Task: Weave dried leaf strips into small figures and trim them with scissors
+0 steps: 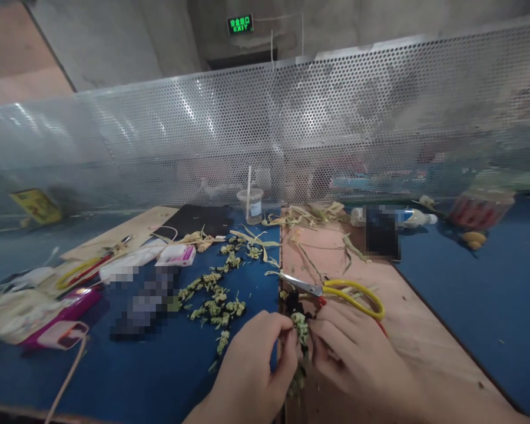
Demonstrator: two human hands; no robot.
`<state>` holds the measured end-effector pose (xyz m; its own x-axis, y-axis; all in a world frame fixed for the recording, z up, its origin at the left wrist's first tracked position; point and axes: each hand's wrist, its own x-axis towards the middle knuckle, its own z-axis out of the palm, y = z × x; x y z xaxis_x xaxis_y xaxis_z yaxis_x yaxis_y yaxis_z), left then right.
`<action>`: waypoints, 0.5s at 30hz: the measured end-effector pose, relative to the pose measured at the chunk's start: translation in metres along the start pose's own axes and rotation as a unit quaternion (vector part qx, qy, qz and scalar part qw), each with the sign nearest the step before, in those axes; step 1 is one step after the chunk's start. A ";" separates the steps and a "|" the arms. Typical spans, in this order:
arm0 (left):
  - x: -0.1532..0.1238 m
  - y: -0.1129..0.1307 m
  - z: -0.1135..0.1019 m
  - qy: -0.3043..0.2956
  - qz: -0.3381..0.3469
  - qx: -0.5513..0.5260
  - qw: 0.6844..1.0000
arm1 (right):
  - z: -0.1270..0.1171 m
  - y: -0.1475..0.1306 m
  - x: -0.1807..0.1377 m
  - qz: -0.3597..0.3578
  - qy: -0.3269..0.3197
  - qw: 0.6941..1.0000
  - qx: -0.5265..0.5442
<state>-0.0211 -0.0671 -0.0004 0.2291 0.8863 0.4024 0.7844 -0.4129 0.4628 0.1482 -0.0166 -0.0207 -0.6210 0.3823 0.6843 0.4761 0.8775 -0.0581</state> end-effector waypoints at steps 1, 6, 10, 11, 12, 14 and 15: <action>0.000 0.000 0.000 0.002 -0.002 -0.004 1.000 | 0.000 0.000 0.000 -0.007 0.004 1.000 -0.003; -0.001 0.000 0.001 0.010 -0.002 -0.008 1.000 | -0.003 -0.002 0.002 -0.028 0.013 0.999 -0.006; 0.000 0.001 0.002 0.055 0.018 0.004 0.998 | -0.007 -0.006 0.005 -0.020 0.020 1.000 0.003; 0.001 0.001 0.002 0.070 0.026 0.006 0.997 | -0.008 -0.007 0.005 -0.013 0.026 1.000 0.010; 0.001 0.002 0.002 0.084 0.034 0.009 0.996 | -0.009 -0.008 0.006 -0.006 0.031 0.999 0.018; 0.002 0.002 0.002 0.105 0.047 0.014 0.993 | -0.010 -0.009 0.006 0.005 0.035 0.999 0.038; 0.002 0.003 0.003 0.111 0.051 0.017 0.992 | -0.010 -0.009 0.006 0.011 0.034 0.998 0.047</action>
<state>-0.0170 -0.0660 -0.0003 0.1792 0.7703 0.6120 0.7829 -0.4883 0.3855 0.1464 -0.0254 -0.0089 -0.5666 0.3840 0.7291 0.4262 0.8938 -0.1395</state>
